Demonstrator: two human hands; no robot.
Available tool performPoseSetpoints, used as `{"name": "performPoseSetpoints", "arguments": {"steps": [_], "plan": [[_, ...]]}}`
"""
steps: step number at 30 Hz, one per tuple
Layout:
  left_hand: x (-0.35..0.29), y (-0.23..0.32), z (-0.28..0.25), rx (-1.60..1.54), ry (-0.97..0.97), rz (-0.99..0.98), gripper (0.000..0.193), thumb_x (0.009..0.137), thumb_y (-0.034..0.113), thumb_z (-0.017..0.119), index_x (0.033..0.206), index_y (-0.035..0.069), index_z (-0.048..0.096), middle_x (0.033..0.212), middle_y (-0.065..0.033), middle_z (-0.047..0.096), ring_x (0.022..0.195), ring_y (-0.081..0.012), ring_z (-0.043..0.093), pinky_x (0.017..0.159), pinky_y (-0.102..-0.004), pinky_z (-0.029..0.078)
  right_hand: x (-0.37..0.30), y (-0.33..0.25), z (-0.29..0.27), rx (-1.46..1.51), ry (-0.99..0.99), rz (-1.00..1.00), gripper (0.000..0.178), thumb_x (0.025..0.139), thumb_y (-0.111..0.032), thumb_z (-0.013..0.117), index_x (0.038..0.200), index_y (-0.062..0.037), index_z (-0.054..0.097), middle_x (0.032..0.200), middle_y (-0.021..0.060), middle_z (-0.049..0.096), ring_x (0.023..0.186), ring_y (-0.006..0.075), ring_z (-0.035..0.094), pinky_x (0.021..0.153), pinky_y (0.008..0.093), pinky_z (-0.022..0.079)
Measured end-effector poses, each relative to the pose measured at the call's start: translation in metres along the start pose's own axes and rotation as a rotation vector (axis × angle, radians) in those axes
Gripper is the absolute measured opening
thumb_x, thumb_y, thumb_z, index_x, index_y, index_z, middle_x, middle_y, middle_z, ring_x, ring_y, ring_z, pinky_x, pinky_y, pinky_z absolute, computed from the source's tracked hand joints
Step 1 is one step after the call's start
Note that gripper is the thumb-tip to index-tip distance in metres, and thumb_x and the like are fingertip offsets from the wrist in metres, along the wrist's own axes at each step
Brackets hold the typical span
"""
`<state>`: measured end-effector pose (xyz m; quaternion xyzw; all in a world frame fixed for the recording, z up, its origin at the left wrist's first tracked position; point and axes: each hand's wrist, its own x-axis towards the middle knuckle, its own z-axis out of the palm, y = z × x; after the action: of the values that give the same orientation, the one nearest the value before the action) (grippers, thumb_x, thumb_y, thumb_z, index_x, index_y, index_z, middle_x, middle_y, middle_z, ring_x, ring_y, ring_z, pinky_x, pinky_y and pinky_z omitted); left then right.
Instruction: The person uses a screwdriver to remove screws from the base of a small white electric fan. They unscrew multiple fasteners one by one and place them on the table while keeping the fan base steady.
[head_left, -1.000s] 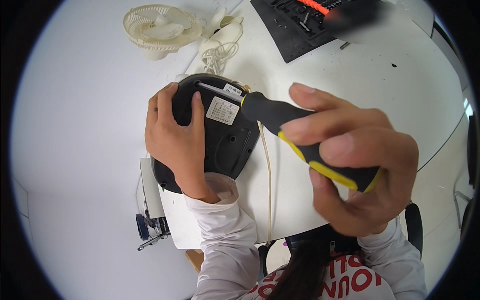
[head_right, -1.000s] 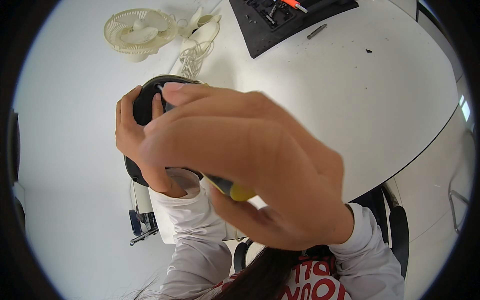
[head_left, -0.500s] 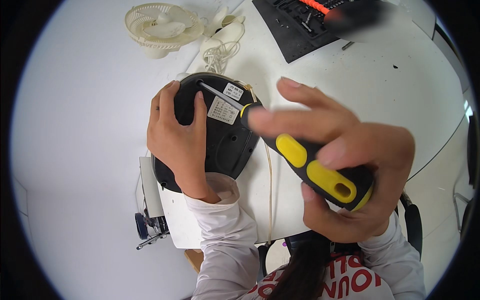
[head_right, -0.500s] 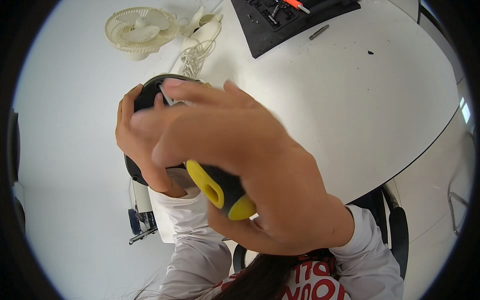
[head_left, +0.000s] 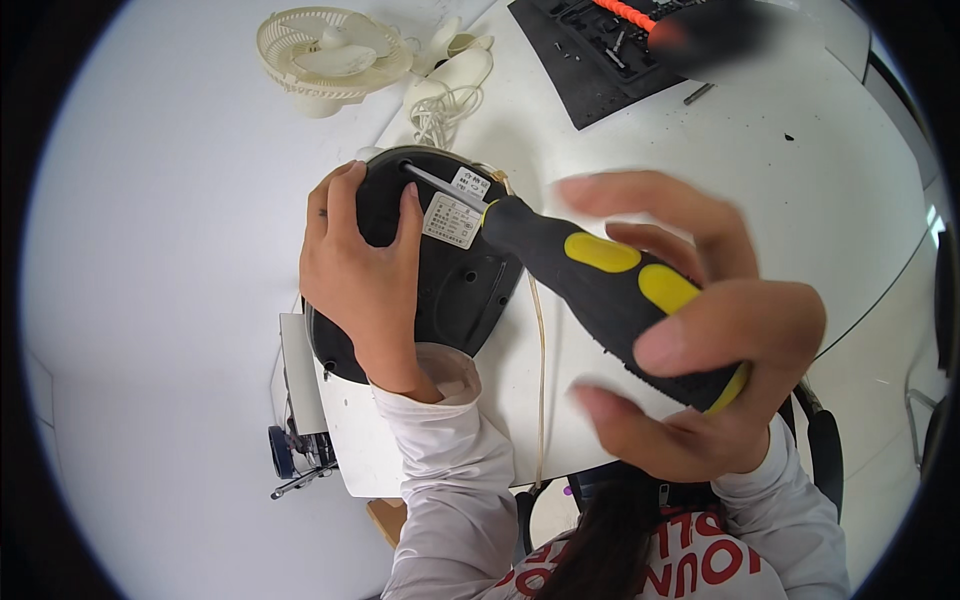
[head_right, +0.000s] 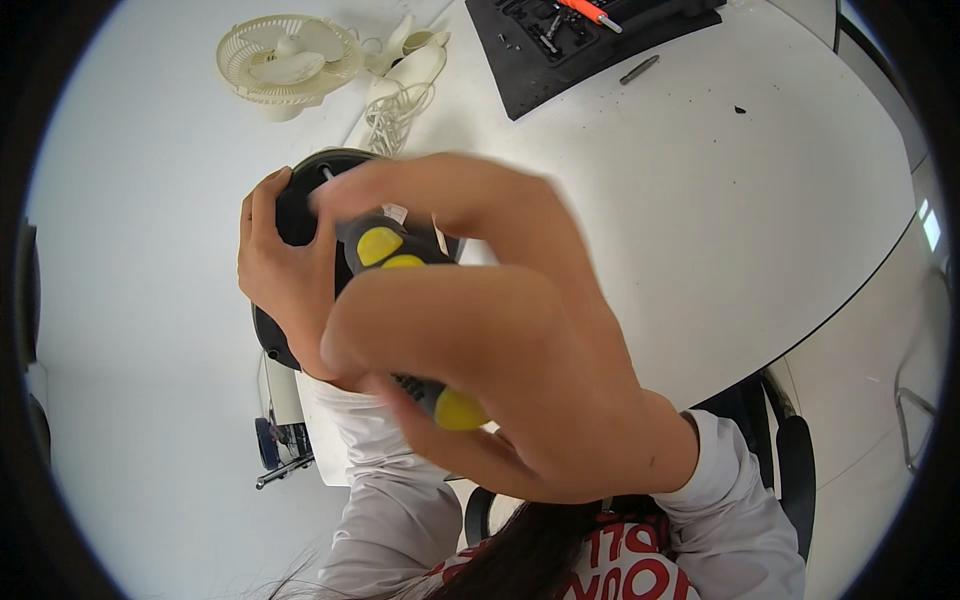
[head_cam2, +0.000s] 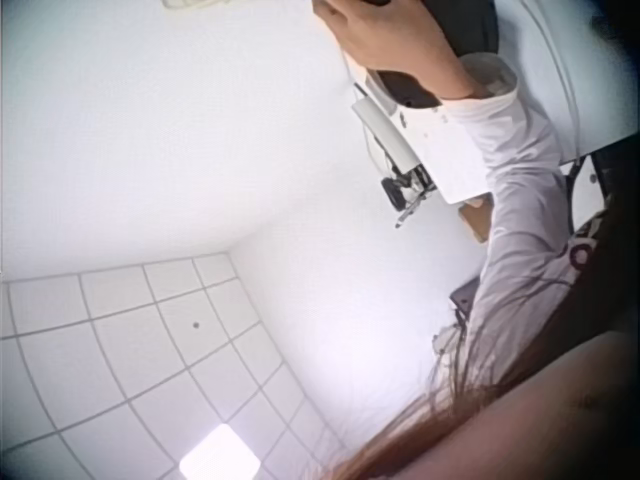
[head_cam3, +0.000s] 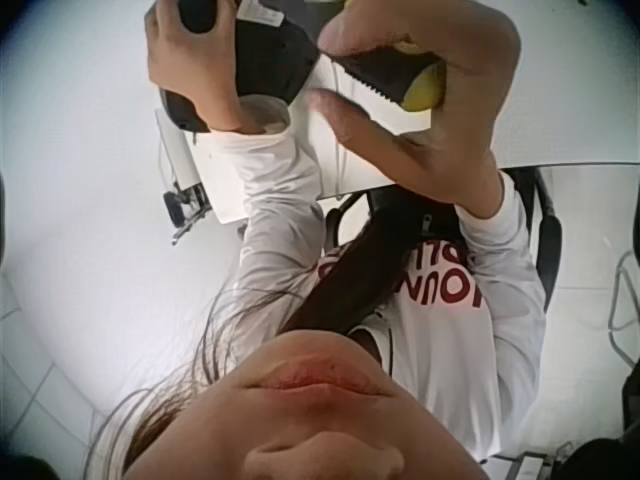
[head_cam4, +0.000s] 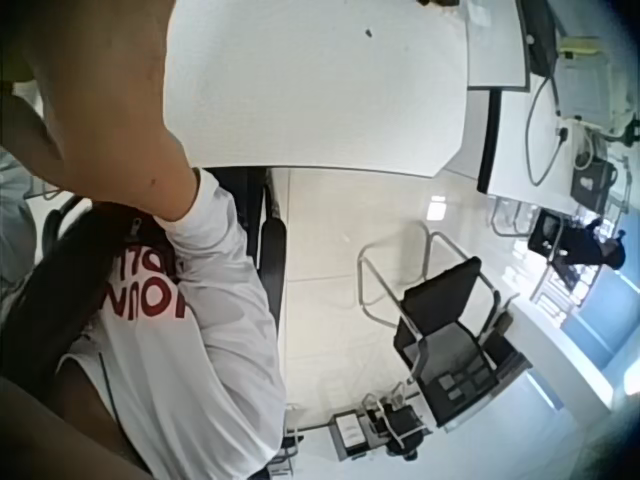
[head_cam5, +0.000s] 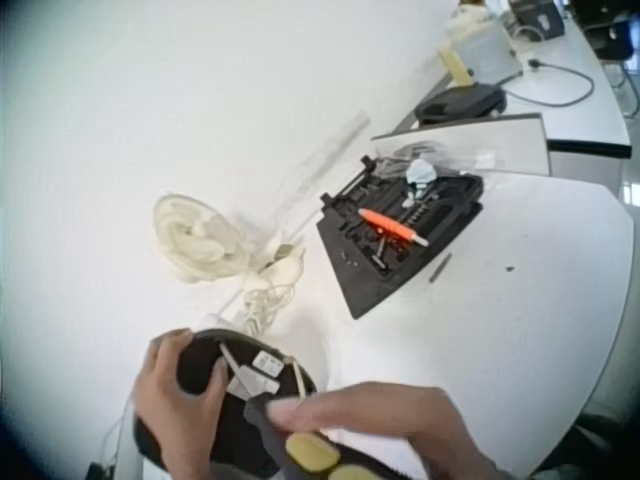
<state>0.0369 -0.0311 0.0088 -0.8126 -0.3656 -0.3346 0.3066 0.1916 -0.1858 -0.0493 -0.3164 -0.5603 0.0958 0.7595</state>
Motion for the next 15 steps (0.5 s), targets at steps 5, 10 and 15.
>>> {"name": "performPoseSetpoints", "arguments": {"steps": [5, 10, 15], "plan": [[0.001, 0.001, 0.000, 0.017, 0.000, 0.006, 0.031, 0.071, 0.022, 0.075, 0.096, 0.010, 0.064, 0.100, -0.0008, 0.065, 0.078, -0.0209, 0.065, 0.064, -0.0302, 0.050, -0.005, -0.012, -0.005, -0.110, 0.012, 0.118, 0.039, 0.072, -0.007, 0.075, 0.104, -0.0132, 0.054, 0.113, 0.0239, 0.051, 0.109, 0.0373, 0.054, 0.085, 0.0414, 0.050], [-0.002, -0.002, 0.001, -0.011, -0.012, -0.003, 0.030, 0.071, 0.022, 0.074, 0.096, 0.010, 0.064, 0.101, -0.0006, 0.065, 0.078, -0.0206, 0.065, 0.064, -0.0298, 0.050, 0.000, -0.005, 0.005, -0.053, 0.022, 0.046, 0.042, 0.070, 0.009, 0.061, 0.102, -0.0141, 0.047, 0.117, 0.0290, 0.051, 0.110, 0.0433, 0.053, 0.090, 0.0431, 0.047], [0.002, -0.002, 0.000, -0.004, -0.007, 0.027, 0.029, 0.071, 0.022, 0.074, 0.095, 0.010, 0.063, 0.101, -0.0001, 0.065, 0.078, -0.0204, 0.065, 0.063, -0.0297, 0.050, -0.002, -0.004, 0.003, -0.108, 0.028, 0.008, 0.041, 0.072, -0.001, 0.068, 0.101, -0.0151, 0.044, 0.121, 0.0306, 0.044, 0.109, 0.0401, 0.051, 0.083, 0.0404, 0.049]]}}
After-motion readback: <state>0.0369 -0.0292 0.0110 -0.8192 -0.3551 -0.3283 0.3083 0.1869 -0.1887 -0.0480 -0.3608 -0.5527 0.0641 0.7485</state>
